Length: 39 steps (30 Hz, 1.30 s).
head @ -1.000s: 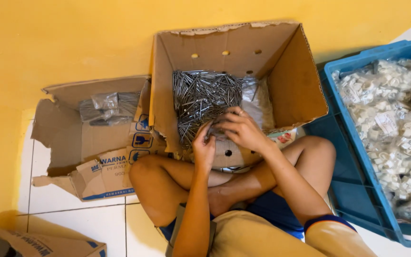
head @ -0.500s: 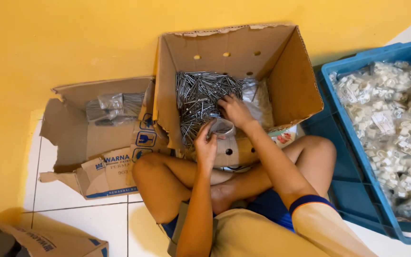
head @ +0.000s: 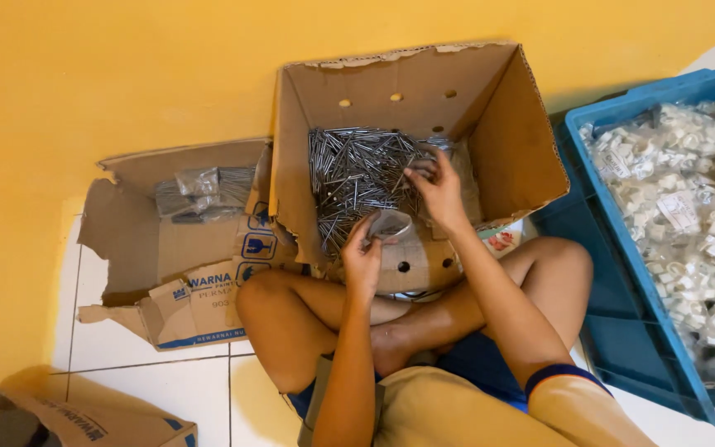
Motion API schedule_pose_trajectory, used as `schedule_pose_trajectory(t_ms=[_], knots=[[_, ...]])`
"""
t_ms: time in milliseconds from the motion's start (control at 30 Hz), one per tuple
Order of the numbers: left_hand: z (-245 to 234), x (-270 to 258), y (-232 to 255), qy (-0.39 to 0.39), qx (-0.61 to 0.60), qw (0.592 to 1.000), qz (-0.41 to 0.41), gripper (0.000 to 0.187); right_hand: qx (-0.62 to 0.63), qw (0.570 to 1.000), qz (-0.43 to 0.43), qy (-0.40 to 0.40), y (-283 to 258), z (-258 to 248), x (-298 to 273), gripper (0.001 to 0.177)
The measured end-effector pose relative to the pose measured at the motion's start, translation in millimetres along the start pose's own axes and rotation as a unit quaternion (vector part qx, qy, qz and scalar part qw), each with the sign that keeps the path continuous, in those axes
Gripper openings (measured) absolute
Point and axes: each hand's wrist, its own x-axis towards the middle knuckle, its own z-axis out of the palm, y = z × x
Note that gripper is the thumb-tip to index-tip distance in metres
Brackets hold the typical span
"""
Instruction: Packaging metal nails into a small plastic bag from a large bulk box
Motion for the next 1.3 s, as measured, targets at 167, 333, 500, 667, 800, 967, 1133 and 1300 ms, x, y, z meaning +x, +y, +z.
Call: schedule_pose_trajectory(t_ms=[167,333,500,667,800,967,1133,1300], knots=[[-0.5,2.2,-9.0,-0.006,0.02,1.0,0.017,0.062,-0.09,0.988,-0.095,-0.086,-55.3,-1.6,-34.4,0.044],[-1.1,2.2,1.6,-0.017,0.022,0.999,0.042,0.06,-0.337,0.859,-0.288,-0.257,-95.9,1.1,-35.6,0.016],[-2.5,1.6,6.4,-0.002,0.021,1.0,-0.003,0.06,-0.366,0.924,-0.097,-0.063,-31.4,-23.3,-7.8,0.031],[-1.5,-0.5,14.9,-0.004,0.066,0.998,-0.024,0.058,-0.488,0.871,0.025,-0.044,23.5,-36.7,14.2,0.034],[2.7,6.0,14.2,-0.009,0.096,0.995,-0.013,0.053,-0.54,0.841,0.03,-0.026,26.5,-15.1,23.2,0.04],[3.4,2.3,9.4,-0.009,0.076,0.997,-0.027,0.055,-0.482,0.875,0.009,-0.031,54.2,-9.0,17.4,0.022],[5.2,5.5,14.9,0.043,0.224,0.974,-0.008,0.043,-0.555,0.829,0.045,-0.052,35.1,-7.3,15.0,0.037],[-4.9,5.7,-1.8,0.077,0.412,0.898,-0.133,0.012,-0.572,0.819,0.021,-0.034,61.7,-17.1,10.7,0.028]])
